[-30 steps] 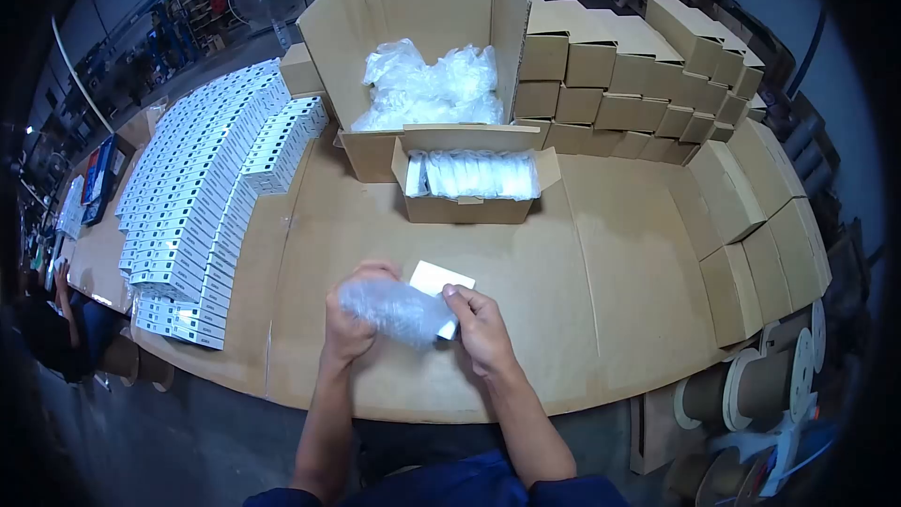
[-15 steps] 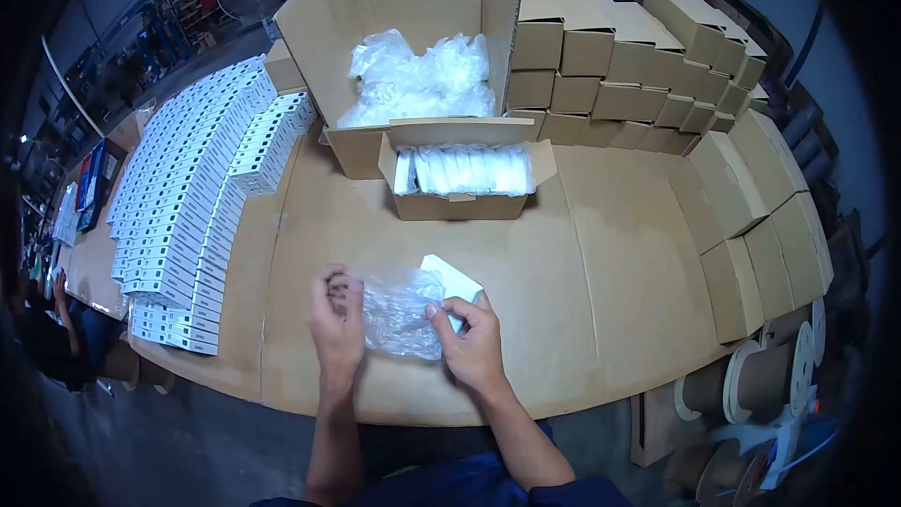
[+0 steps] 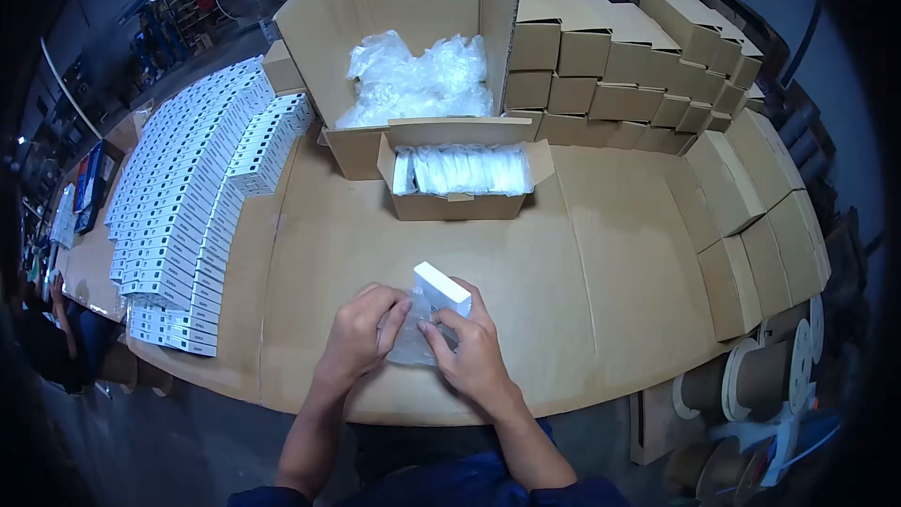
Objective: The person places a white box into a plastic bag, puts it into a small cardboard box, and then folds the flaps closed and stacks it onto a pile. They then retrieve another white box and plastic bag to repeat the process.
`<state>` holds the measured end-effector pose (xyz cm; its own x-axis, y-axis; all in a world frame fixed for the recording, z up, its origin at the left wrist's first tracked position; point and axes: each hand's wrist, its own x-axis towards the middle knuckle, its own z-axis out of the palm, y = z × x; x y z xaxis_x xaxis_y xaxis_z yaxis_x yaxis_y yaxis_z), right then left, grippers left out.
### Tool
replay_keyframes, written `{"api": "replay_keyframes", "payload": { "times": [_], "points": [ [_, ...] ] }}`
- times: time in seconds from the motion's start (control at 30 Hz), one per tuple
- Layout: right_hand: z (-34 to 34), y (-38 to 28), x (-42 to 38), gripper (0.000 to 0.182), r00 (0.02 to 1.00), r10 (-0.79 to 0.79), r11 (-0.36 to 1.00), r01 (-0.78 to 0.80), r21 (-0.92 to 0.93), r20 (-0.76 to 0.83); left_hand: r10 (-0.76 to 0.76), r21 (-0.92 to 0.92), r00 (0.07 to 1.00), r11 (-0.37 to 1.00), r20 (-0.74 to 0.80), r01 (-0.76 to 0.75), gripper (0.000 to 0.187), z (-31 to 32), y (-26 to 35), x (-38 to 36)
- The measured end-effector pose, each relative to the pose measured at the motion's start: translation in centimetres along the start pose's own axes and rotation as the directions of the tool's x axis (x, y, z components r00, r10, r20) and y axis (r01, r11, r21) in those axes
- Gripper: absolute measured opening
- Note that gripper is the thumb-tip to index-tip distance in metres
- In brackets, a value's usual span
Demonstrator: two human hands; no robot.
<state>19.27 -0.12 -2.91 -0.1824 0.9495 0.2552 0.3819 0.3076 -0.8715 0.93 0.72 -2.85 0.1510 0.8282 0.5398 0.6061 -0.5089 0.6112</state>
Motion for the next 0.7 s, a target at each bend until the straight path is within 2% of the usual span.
{"api": "replay_keyframes", "payload": {
  "times": [0.1, 0.13, 0.2, 0.23, 0.3, 0.37, 0.4, 0.5, 0.53, 0.63, 0.67, 0.7],
  "points": [
    [-0.3, 0.3, -0.1, 0.017, 0.995, -0.093, 0.994, 0.094, -0.055, 0.031, -0.194, -0.064, 0.981, 0.979, 0.002, 0.194, 0.015, 0.4, 0.3, 0.0],
    [-0.6, 0.3, -0.2, 0.017, 0.995, -0.040, 0.998, 0.044, -0.044, 0.087, -0.269, -0.073, 0.963, 0.960, 0.012, 0.269, 0.019, 0.3, 0.4, 0.1],
    [-1.1, 0.3, -0.3, 0.017, 0.978, 0.060, 0.998, -0.055, -0.029, 0.201, -0.289, -0.181, 0.956, 0.944, -0.049, 0.276, 0.024, 0.0, 0.5, 0.8],
    [-1.3, 0.5, -0.4, 0.017, 0.974, 0.083, 0.997, -0.081, -0.019, 0.212, -0.299, -0.232, 0.951, 0.933, -0.079, 0.274, 0.027, -0.2, 0.4, 1.1],
    [-1.5, 0.9, -0.8, 0.018, 0.963, 0.131, 0.991, -0.135, -0.001, 0.236, -0.417, -0.345, 0.903, 0.867, -0.105, 0.360, 0.023, -0.7, -0.3, 1.1],
    [-1.2, 1.0, -1.2, 0.017, 0.982, 0.118, 0.993, -0.120, 0.011, 0.146, -0.544, -0.437, 0.825, 0.787, -0.156, 0.436, 0.018, -1.6, -0.7, 1.1],
    [-0.8, 1.4, -1.3, 0.017, 0.992, 0.103, 0.994, -0.105, 0.022, 0.078, -0.562, -0.606, 0.809, 0.708, -0.171, 0.364, 0.030, -1.1, -3.1, -0.5],
    [-0.1, 2.1, -1.5, 0.016, 0.996, 0.067, 0.997, -0.065, 0.034, -0.062, -0.365, -0.485, 0.759, 0.871, -0.539, 0.074, 0.050, 0.0, -3.7, -0.9],
    [0.1, 2.3, -1.5, 0.016, 0.995, 0.035, 0.999, -0.032, 0.030, -0.089, -0.527, -0.777, 0.791, 0.620, -0.311, 0.108, 0.072, 0.1, -3.1, -2.4],
    [0.8, 3.0, -1.2, 0.014, 0.992, -0.044, 0.998, 0.049, 0.035, -0.114, -0.478, -0.870, 0.878, 0.417, 0.035, 0.262, 0.074, 1.5, -1.8, -4.3],
    [1.0, 3.2, -1.3, 0.013, 0.992, -0.064, 0.997, 0.069, 0.038, -0.112, -0.505, -0.828, 0.858, 0.436, 0.099, 0.353, 0.074, 1.6, -1.7, -4.4],
    [0.9, 2.9, -1.4, 0.013, 0.998, 0.019, 0.998, -0.016, 0.054, -0.058, -0.532, -0.778, 0.831, 0.449, 0.162, 0.439, 0.073, 1.6, -1.4, -4.4]
  ]
}}
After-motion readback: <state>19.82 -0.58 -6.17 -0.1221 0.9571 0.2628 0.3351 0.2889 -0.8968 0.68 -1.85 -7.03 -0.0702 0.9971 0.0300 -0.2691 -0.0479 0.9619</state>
